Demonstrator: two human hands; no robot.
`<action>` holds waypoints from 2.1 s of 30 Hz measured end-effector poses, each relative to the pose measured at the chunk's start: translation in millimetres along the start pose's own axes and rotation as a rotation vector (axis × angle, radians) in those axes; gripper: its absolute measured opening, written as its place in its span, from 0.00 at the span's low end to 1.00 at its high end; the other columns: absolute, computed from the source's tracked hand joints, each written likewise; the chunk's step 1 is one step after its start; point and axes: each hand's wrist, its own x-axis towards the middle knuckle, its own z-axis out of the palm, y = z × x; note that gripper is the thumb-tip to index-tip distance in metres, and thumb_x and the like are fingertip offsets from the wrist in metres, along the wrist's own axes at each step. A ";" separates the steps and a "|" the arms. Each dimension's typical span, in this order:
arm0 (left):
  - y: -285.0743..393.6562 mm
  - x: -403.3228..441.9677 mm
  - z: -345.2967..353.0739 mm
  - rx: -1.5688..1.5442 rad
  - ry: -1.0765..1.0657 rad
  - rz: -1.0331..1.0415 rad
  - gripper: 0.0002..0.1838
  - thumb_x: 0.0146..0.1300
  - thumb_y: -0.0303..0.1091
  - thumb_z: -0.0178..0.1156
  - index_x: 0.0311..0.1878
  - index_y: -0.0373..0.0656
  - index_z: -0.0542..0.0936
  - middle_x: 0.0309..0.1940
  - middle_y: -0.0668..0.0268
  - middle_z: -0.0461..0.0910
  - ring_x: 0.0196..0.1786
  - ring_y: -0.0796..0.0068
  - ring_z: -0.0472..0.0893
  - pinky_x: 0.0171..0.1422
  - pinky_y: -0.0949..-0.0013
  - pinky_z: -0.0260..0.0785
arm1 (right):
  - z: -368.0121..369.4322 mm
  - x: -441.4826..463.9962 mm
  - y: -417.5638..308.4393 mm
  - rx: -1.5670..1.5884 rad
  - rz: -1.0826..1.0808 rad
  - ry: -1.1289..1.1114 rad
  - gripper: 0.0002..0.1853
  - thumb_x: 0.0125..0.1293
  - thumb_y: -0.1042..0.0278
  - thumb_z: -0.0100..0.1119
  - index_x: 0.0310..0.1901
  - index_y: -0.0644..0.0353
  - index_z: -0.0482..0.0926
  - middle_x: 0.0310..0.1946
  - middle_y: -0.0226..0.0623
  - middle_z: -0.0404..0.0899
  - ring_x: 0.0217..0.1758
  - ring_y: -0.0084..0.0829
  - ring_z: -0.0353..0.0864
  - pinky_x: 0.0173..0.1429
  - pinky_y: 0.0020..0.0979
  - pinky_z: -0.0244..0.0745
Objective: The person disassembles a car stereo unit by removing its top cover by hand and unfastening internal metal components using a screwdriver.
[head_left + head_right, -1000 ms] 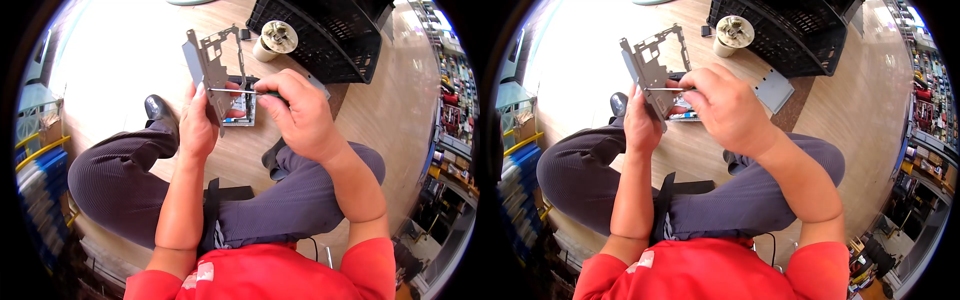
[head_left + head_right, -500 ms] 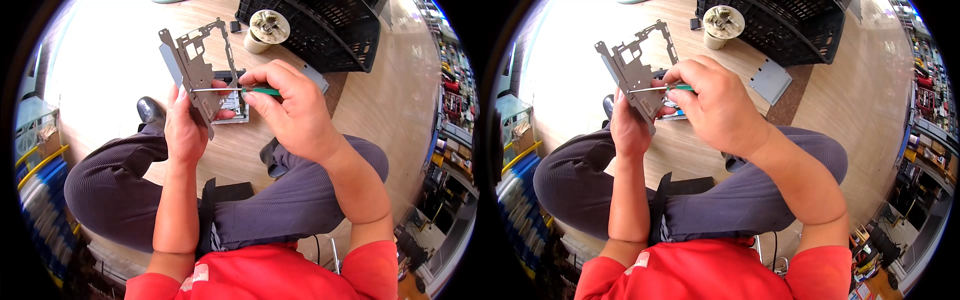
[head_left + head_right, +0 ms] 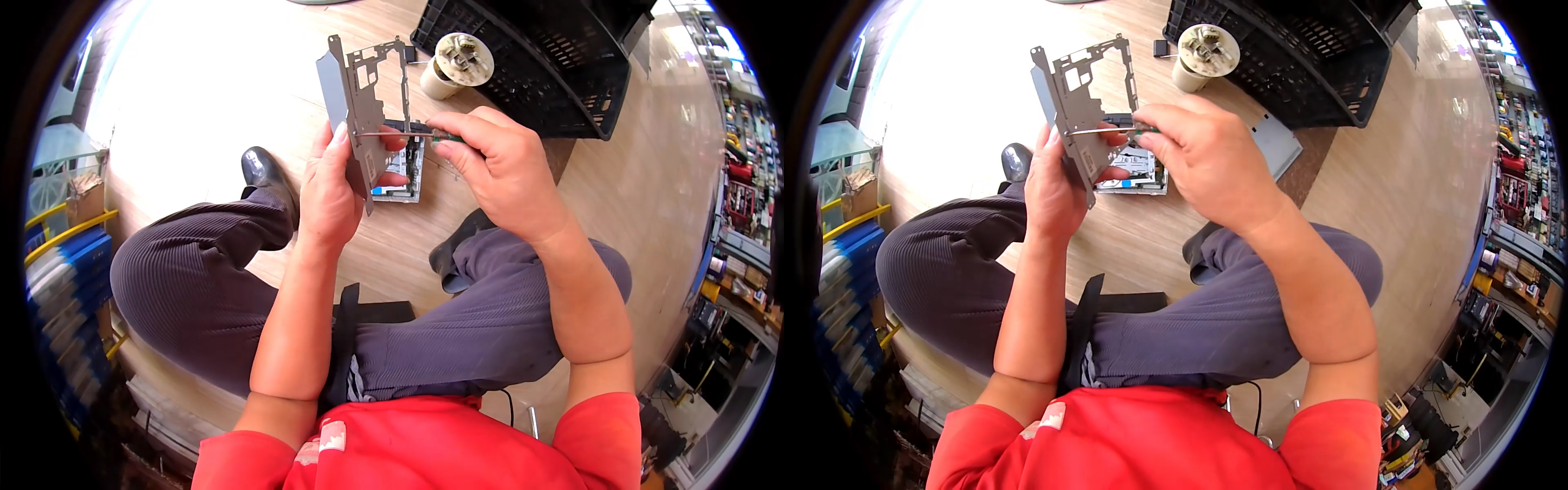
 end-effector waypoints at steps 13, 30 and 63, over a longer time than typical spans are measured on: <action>-1.0 -0.7 3.1 -0.068 0.000 -0.038 0.18 0.79 0.40 0.41 0.61 0.40 0.69 0.48 0.55 0.81 0.52 0.64 0.82 0.42 0.60 0.84 | 0.6 -3.4 -2.0 -0.031 -0.094 0.096 0.13 0.61 0.82 0.64 0.48 0.64 0.83 0.33 0.36 0.79 0.32 0.27 0.78 0.36 0.25 0.72; -3.0 -1.1 7.1 -0.023 -0.013 -0.066 0.18 0.79 0.42 0.41 0.61 0.42 0.70 0.46 0.56 0.81 0.50 0.65 0.82 0.40 0.61 0.84 | -12.1 -3.2 -3.5 -0.081 -0.130 0.035 0.07 0.63 0.74 0.62 0.43 0.63 0.81 0.35 0.45 0.79 0.39 0.49 0.80 0.43 0.41 0.76; -1.3 -2.2 7.9 -0.235 -0.147 -0.303 0.24 0.80 0.50 0.33 0.64 0.43 0.66 0.47 0.54 0.82 0.50 0.60 0.84 0.39 0.58 0.86 | -8.1 -5.5 -20.9 -0.010 -0.212 0.205 0.12 0.58 0.81 0.66 0.44 0.62 0.80 0.35 0.43 0.79 0.35 0.41 0.81 0.38 0.34 0.76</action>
